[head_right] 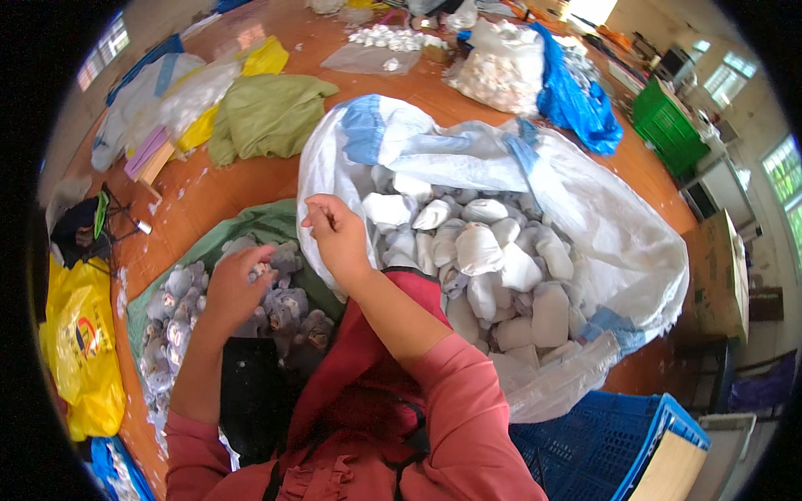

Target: The person sits on the floor and repeatedly stuffs white filling into gray plush toy bodies, then places the finished toys into a pile.

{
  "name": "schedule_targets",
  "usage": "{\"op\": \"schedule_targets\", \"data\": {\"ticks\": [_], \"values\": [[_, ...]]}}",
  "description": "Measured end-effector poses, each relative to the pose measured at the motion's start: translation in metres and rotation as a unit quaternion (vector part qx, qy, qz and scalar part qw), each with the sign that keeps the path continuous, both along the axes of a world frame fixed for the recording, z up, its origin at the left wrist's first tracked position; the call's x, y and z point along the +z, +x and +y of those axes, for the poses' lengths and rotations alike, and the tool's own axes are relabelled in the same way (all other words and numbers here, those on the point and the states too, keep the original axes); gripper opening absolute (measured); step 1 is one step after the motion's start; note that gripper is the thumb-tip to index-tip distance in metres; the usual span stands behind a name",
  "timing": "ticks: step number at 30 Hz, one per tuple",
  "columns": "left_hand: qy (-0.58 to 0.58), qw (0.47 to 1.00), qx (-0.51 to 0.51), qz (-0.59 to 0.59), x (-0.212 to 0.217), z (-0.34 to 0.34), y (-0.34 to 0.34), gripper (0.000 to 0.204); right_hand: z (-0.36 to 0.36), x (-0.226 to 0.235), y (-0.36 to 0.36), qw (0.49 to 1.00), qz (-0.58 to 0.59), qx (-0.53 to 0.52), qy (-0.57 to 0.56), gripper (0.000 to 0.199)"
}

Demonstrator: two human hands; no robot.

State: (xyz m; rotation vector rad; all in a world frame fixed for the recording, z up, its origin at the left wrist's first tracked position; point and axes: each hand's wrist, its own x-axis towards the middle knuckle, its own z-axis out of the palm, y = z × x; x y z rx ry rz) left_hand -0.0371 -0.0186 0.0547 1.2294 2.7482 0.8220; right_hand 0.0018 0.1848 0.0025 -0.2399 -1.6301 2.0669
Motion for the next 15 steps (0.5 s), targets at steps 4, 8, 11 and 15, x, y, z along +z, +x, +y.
{"op": "schedule_targets", "data": {"ticks": [4, 8, 11, 15], "values": [[-0.036, 0.993, 0.042, -0.108, -0.017, 0.007, 0.009, 0.031, 0.043, -0.024, 0.054, 0.999, 0.0, -0.051, 0.0, 0.016], [0.02, 0.977, 0.055, -0.206, -0.054, -0.012, -0.001, 0.028, 0.113, -0.089, 0.125, 0.97, -0.142, -0.189, 0.059, 0.029], [0.035, 0.973, 0.06, -0.221, -0.044, -0.008, -0.001, 0.027, 0.171, -0.144, 0.175, 0.899, -0.319, -0.299, 0.033, 0.068], [0.043, 0.966, 0.067, -0.245, -0.052, -0.013, -0.005, 0.026, 0.203, -0.154, 0.199, 0.861, -0.366, -0.334, -0.119, 0.081]]}}
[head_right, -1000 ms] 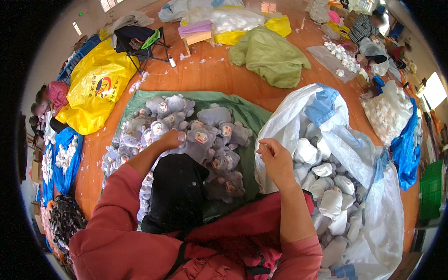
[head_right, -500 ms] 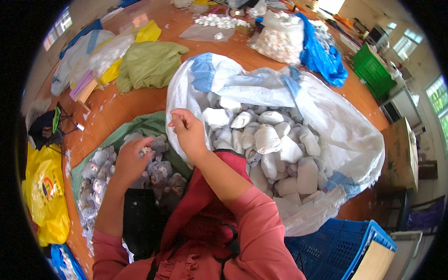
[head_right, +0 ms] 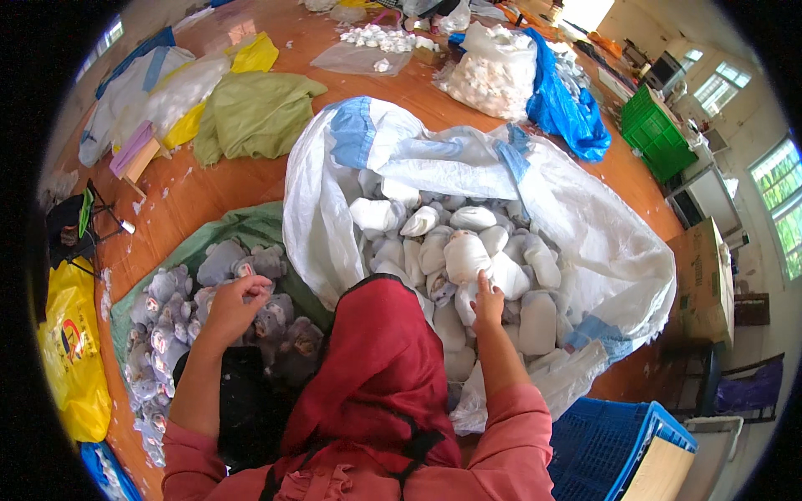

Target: The person sits on the floor and repeatedly stuffs white filling into gray plush toy bodies, then places the finished toys into a pile.

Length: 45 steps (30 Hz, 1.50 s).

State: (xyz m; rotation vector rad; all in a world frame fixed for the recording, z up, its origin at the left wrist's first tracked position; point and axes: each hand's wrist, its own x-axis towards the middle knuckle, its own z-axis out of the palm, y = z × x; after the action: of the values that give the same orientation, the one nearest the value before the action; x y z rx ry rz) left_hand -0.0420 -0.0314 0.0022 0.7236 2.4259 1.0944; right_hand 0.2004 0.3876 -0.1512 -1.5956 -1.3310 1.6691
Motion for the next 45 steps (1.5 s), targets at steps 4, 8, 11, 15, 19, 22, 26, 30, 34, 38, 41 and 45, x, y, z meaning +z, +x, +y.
{"op": "schedule_targets", "data": {"ticks": [4, 8, 11, 15, 19, 22, 26, 30, 34, 38, 41, 45], "values": [[-0.002, 1.0, 0.003, -0.01, -0.003, 0.002, 0.001, 0.025, 0.017, -0.021, -0.025, 0.997, 0.023, -0.046, -0.066, 0.07], [-0.017, 1.0, 0.003, -0.001, 0.001, 0.008, 0.002, 0.026, 0.036, -0.046, -0.047, 0.989, 0.007, -0.086, -0.12, 0.062], [-0.015, 1.0, -0.009, 0.022, 0.0, 0.013, 0.003, 0.026, 0.043, -0.067, -0.056, 0.979, 0.108, -0.133, -0.111, 0.054], [-0.031, 0.999, -0.005, 0.043, 0.002, 0.007, 0.005, 0.028, 0.004, -0.02, -0.09, 0.974, 0.182, -0.048, 0.127, 0.037], [0.057, 0.989, -0.026, 0.131, 0.006, 0.012, 0.005, 0.038, -0.05, 0.069, -0.126, 0.937, 0.253, 0.174, 0.165, 0.032], [0.165, 0.981, -0.016, 0.102, 0.016, 0.021, 0.006, 0.048, -0.107, 0.135, -0.154, 0.896, 0.273, 0.308, 0.17, 0.03], [0.355, 0.925, 0.136, 0.001, 0.015, 0.022, 0.0, 0.044, -0.184, 0.172, -0.183, 0.826, 0.285, 0.466, 0.137, 0.031], [0.404, 0.88, 0.249, -0.022, 0.002, 0.011, -0.019, 0.049, -0.232, 0.173, -0.195, 0.769, 0.322, 0.543, 0.101, 0.038], [0.359, 0.9, 0.248, -0.019, 0.007, -0.004, -0.014, 0.045, -0.228, 0.172, -0.192, 0.712, 0.299, 0.633, 0.06, 0.059], [0.302, 0.927, 0.222, 0.004, 0.022, -0.01, -0.004, 0.04, -0.217, 0.16, -0.184, 0.676, 0.323, 0.661, -0.023, 0.072], [0.301, 0.934, 0.182, -0.063, 0.028, -0.016, -0.008, 0.034, -0.221, 0.157, -0.181, 0.633, 0.381, 0.67, -0.074, 0.067], [0.344, 0.893, 0.157, -0.246, 0.031, -0.013, -0.009, 0.03, -0.209, 0.143, -0.183, 0.649, 0.352, 0.669, -0.088, 0.053]]}}
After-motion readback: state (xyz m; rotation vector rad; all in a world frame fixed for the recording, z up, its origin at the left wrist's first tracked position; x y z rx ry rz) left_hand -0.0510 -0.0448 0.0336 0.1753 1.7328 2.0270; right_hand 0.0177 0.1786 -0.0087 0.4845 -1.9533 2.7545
